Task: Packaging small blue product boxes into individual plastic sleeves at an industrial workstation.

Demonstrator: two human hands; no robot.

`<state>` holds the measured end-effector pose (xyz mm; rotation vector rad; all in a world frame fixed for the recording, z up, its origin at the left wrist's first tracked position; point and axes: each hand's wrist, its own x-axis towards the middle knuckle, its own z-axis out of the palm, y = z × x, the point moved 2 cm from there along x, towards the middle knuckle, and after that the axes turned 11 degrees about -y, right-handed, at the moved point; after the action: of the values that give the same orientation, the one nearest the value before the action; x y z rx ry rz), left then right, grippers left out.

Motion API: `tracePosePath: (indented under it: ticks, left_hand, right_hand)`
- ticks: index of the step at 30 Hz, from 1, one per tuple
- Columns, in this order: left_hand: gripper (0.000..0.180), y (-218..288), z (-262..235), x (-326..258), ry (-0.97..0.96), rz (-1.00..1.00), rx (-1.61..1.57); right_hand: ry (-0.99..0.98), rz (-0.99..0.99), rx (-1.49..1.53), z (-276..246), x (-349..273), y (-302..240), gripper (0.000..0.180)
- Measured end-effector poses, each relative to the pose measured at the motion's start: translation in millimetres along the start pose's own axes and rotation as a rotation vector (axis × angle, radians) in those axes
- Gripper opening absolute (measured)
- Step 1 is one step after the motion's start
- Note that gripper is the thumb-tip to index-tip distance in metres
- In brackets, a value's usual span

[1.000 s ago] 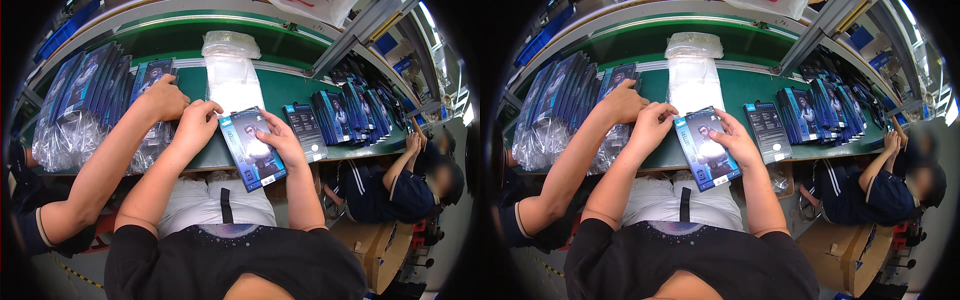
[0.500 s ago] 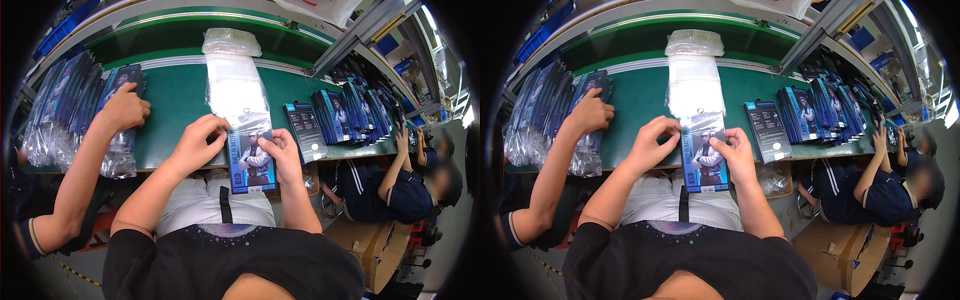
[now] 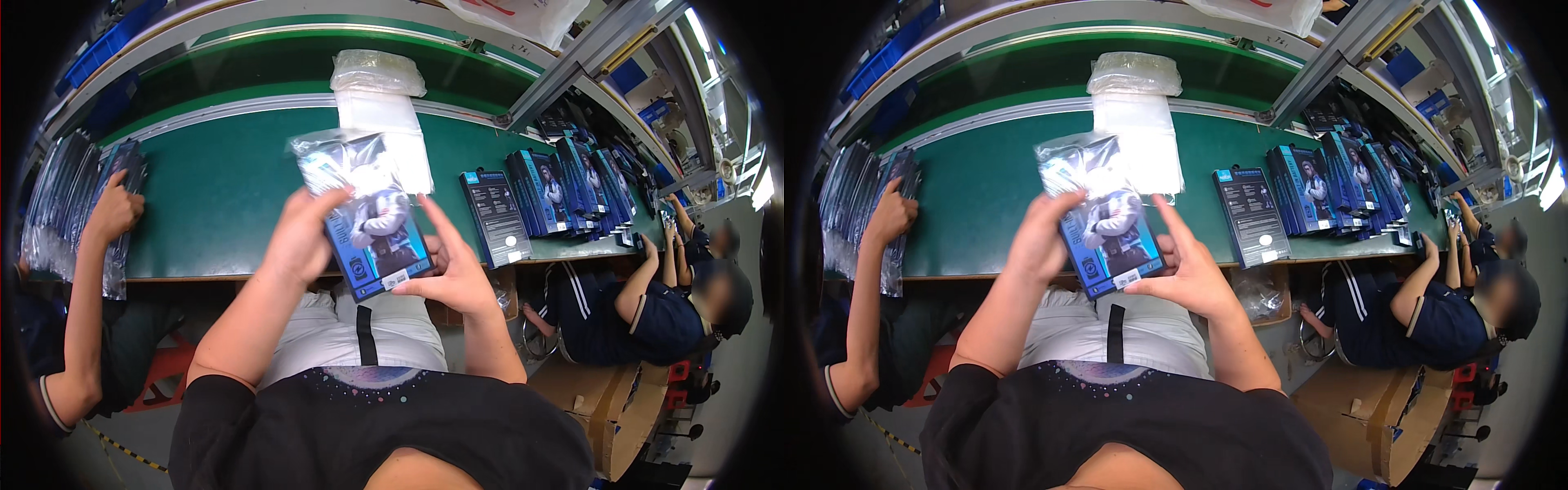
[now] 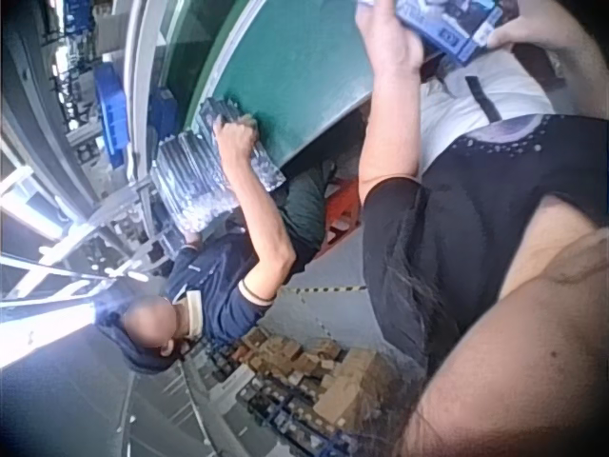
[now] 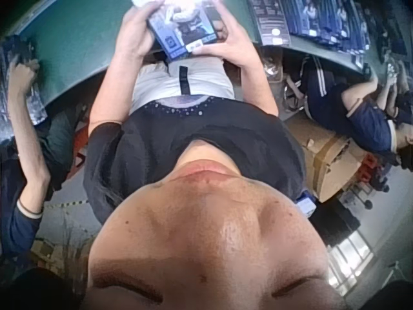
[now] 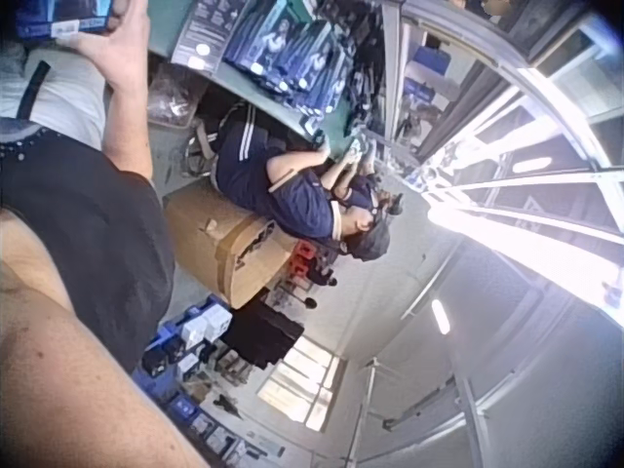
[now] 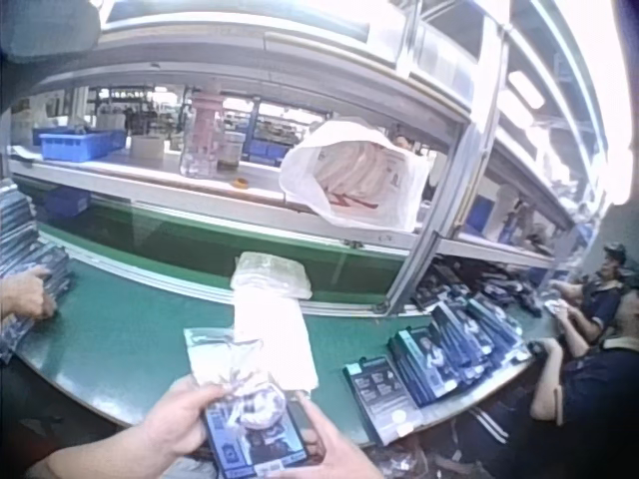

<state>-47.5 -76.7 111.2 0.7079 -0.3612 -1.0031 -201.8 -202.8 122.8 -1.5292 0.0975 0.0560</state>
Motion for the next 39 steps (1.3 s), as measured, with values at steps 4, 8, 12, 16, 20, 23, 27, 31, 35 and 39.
tracePosePath:
  ticks: [4, 8, 12, 16, 20, 23, 27, 31, 35, 39]
  left_hand:
    - [0.037, -31.7, 43.9, -25.3, -0.346, -0.280, -0.048]
    - [0.048, -28.8, 51.8, -37.0, -0.571, -0.353, 0.195]
    - [0.049, -23.5, 40.6, -36.1, -0.434, -0.378, 0.128]
    - [0.045, -21.8, 32.3, -36.7, -0.134, -0.331, 0.079]
    - [0.048, 0.0, 4.2, -31.8, -0.020, 0.189, 0.469]
    - [0.052, 32.3, -4.9, -36.1, 0.255, 0.591, 1.358]
    - [0.053, 22.3, -58.3, -30.8, 0.525, 0.157, 2.032]
    - [0.043, 8.0, -19.8, -17.0, 0.093, 0.481, 1.962]
    - [0.031, -11.7, -14.4, 15.8, -0.193, 0.556, 1.943]
    - [0.026, -18.8, -28.5, 40.1, -0.278, 0.422, 1.958]
  right_hand:
    - [0.524, -0.486, -0.404, 1.8, -2.4, -22.7, 0.076]
    - [0.941, -0.964, -0.354, 5.1, -23.2, -34.2, 0.027]
    - [0.402, -0.927, -0.709, 17.7, -29.0, -34.4, 0.024]
    - [-0.028, -0.750, -0.914, 53.1, 1.5, -23.6, 0.048]
    - [0.020, -0.582, -0.639, 35.1, 4.7, -22.1, 0.061]
    - [0.378, -0.541, -0.783, -10.2, 1.5, -21.8, 0.054]
    - [0.876, -0.234, -0.924, -88.3, -9.4, 0.8, 0.053]
    - [0.922, 0.221, -1.278, -117.8, -25.5, 53.8, 0.076]
    - [0.857, 0.249, -1.238, -91.6, -21.4, 44.1, 0.072]
    - [0.791, 0.129, -1.040, -75.9, -27.0, 26.6, 0.066]
